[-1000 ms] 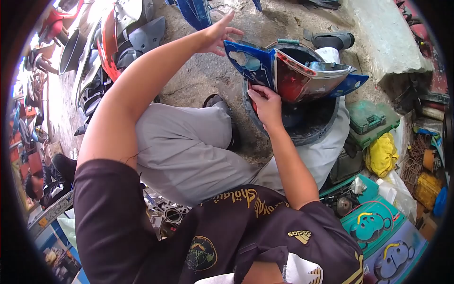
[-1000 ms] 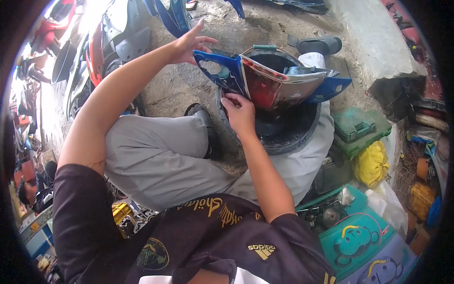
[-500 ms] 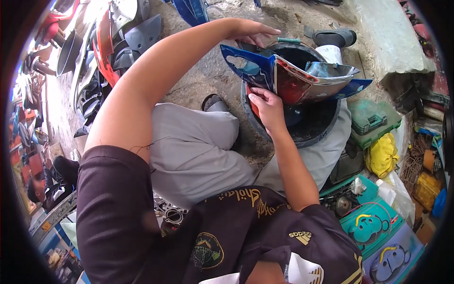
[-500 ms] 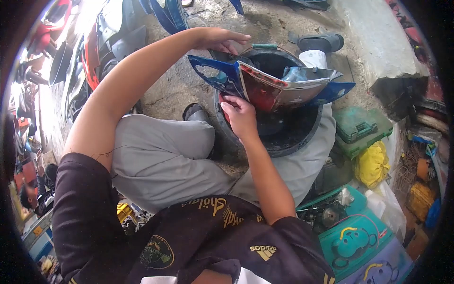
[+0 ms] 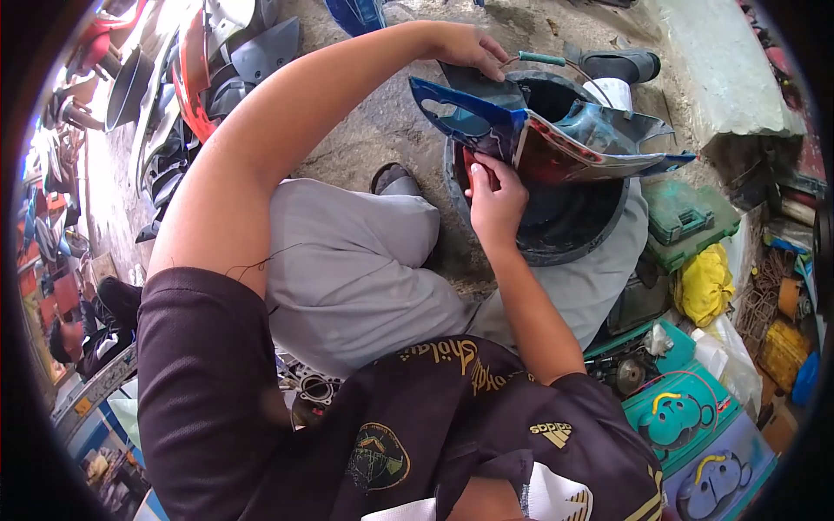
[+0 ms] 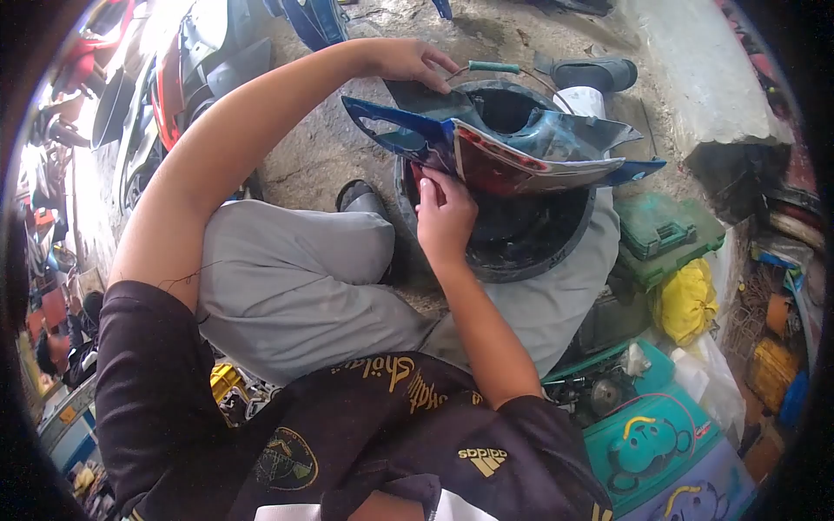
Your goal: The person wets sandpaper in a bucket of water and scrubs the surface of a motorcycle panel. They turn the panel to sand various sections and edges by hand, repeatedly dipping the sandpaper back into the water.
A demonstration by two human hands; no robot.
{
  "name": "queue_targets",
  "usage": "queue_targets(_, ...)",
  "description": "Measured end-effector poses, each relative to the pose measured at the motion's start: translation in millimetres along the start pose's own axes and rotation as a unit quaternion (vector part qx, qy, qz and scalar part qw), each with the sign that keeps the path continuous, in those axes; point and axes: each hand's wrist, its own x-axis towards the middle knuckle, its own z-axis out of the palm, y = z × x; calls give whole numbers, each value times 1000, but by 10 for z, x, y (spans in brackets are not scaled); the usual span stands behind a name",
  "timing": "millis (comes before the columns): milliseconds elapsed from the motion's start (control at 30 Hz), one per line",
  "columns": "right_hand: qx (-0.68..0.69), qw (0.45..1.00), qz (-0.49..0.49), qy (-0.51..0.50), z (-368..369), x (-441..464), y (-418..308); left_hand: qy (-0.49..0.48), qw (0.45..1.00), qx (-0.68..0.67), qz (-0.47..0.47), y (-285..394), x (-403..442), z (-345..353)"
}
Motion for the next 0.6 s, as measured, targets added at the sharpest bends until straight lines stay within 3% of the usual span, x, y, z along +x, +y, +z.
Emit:
queue_targets(100,-133,968,-209,44,45,74,98,-23,999,-14,18,-14,19,-5)
queue_targets(133,-108,981,-161,6,51,69,94,-32,999,-17,28,-37,51,-21)
queue_targets(233,-128,979,-159,-16,77,53,64,-36,999,-8,35,-18,20,-35)
queue_targets(333,-140,963,-229,-27,105,101,104,-26,998,18,46,2,28,-51)
queue_targets(600,-244,943,-227,-31,160,6,99,75,986,126,80,-125,19,41)
